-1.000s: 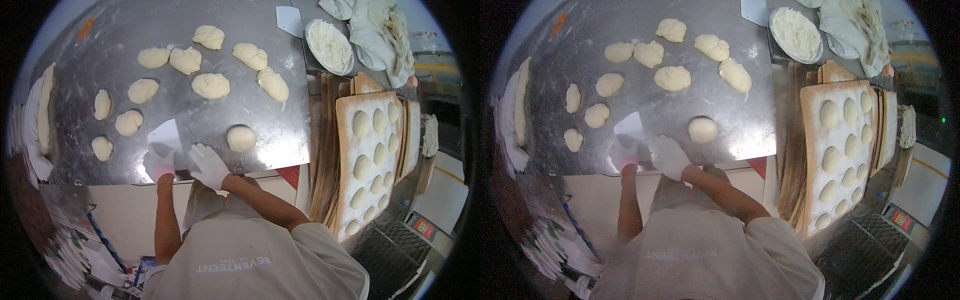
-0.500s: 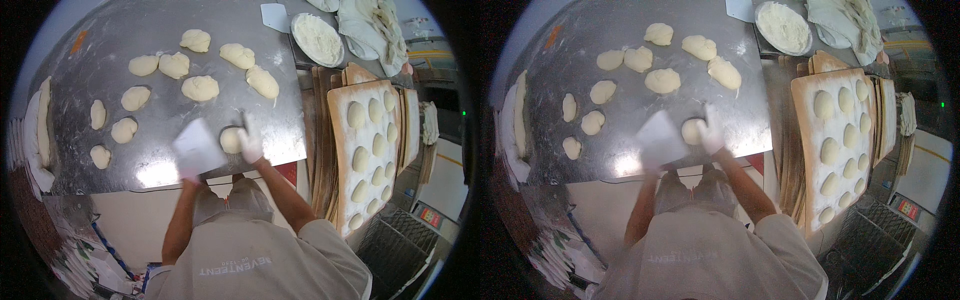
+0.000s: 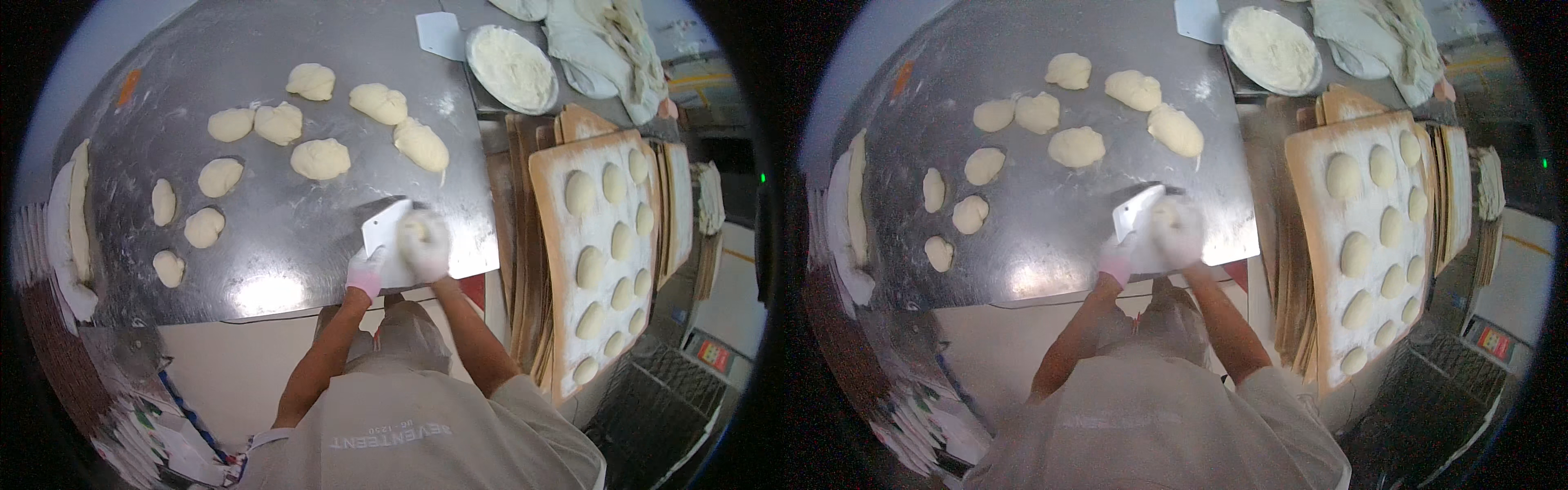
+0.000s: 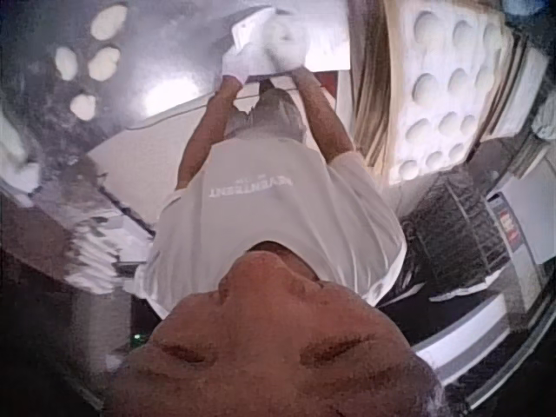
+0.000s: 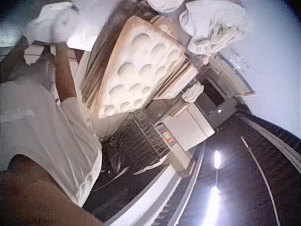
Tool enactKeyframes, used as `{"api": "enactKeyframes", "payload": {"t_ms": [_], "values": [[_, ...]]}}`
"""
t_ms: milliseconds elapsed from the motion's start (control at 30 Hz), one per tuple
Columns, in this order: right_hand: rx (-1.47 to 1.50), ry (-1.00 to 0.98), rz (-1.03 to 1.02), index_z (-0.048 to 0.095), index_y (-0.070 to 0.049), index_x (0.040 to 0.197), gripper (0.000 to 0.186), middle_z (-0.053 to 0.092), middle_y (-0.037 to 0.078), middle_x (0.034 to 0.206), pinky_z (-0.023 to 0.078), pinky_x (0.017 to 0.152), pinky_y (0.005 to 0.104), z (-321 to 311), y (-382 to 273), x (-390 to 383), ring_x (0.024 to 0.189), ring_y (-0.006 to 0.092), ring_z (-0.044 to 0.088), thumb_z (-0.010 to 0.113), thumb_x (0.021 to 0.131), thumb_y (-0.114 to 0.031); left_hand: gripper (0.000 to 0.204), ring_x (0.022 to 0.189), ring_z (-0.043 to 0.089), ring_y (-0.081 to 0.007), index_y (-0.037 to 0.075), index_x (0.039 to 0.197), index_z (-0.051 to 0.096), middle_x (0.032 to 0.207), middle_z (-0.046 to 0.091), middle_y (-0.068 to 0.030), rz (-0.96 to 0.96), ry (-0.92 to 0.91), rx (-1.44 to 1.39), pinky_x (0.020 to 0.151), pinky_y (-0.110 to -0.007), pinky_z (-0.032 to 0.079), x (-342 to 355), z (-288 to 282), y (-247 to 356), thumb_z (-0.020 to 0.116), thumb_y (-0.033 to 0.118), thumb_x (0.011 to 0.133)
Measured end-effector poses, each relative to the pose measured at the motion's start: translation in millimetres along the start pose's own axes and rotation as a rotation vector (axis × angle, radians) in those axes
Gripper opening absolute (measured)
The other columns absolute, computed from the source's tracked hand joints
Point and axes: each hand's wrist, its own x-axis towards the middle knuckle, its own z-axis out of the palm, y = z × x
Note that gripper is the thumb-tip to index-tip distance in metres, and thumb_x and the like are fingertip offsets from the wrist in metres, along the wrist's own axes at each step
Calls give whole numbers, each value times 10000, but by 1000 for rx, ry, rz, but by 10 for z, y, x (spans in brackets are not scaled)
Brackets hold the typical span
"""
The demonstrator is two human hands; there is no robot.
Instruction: The person shapes portions of dough into round balls by hand on a floured surface and places them onto a wooden board. The person then pulls a large white cloth over a stack of dough-filled boards.
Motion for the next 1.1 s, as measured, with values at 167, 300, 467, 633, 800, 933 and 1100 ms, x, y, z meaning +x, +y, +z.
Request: {"api": "enactKeyframes", "payload": {"t_ms": [167, 300, 467, 633, 800, 933, 1100], "values": [[-352, -79, -51, 614, -3, 1096, 319, 618, 223, 1024, 472, 870, 392, -653, 351, 118, 986, 318, 609, 557, 809, -131, 332, 903, 643, -221, -6, 1098, 630, 991, 671, -157, 5, 41, 381, 813, -347, 504, 123, -1267, 156, 462, 248, 965], [-60, -38, -23, 525, 29, 1225, 446, 588, 231, 1134, 444, 933, 406, -257, 260, 590, 1071, 344, 573, 589, 817, -140, 344, 929, 653, -246, -14, 1125, 602, 1059, 663, -169, 41, 133, 1145, 825, -344, 525, 689, -2139, 239, 355, 192, 1004], [-148, -165, -77, 376, 17, 1391, 784, 352, 278, 1428, 339, 1079, 406, 728, -329, 1065, 1310, 368, 390, 717, 752, -283, 326, 885, 644, -226, -14, 1099, 629, 980, 681, -157, 281, 9, 466, 797, -344, 506, 1078, -1221, 430, 479, 231, 946], [146, -157, 278, 431, 31, 1332, 628, 525, 217, 1261, 445, 976, 365, 753, -251, 1140, 1141, 306, 547, 667, 819, -245, 367, 847, 639, -177, -18, 1085, 650, 924, 695, -147, 159, -25, -103, 765, -325, 490, 688, -1215, 314, 601, 290, 892], [927, -19, 729, 467, -18, 1315, 442, 596, 121, 1171, 495, 875, 358, 231, 35, 673, 1007, 250, 621, 549, 895, -130, 360, 891, 651, -253, -7, 1081, 647, 987, 683, -158, -145, 250, 325, 800, -362, 493, 139, -2309, 198, 630, 273, 856], [-36, 59, 452, 525, 2, 1249, 433, 616, 180, 1126, 481, 873, 345, 397, 134, 623, 1041, 274, 606, 598, 853, -158, 366, 1014, 602, -328, 21, 1129, 614, 1127, 626, -184, -162, 420, 604, 884, -411, 464, -117, -2465, 294, 617, 261, 853], [289, -75, 236, 635, 11, 1019, 246, 665, 187, 965, 492, 793, 369, 1395, -114, 853, 928, 331, 634, 568, 824, -124, 425, 1094, 555, -344, 46, 1242, 558, 1203, 575, -200, 95, 392, 703, 963, -400, 428, 139, -2017, 481, 603, 231, 861]]}}
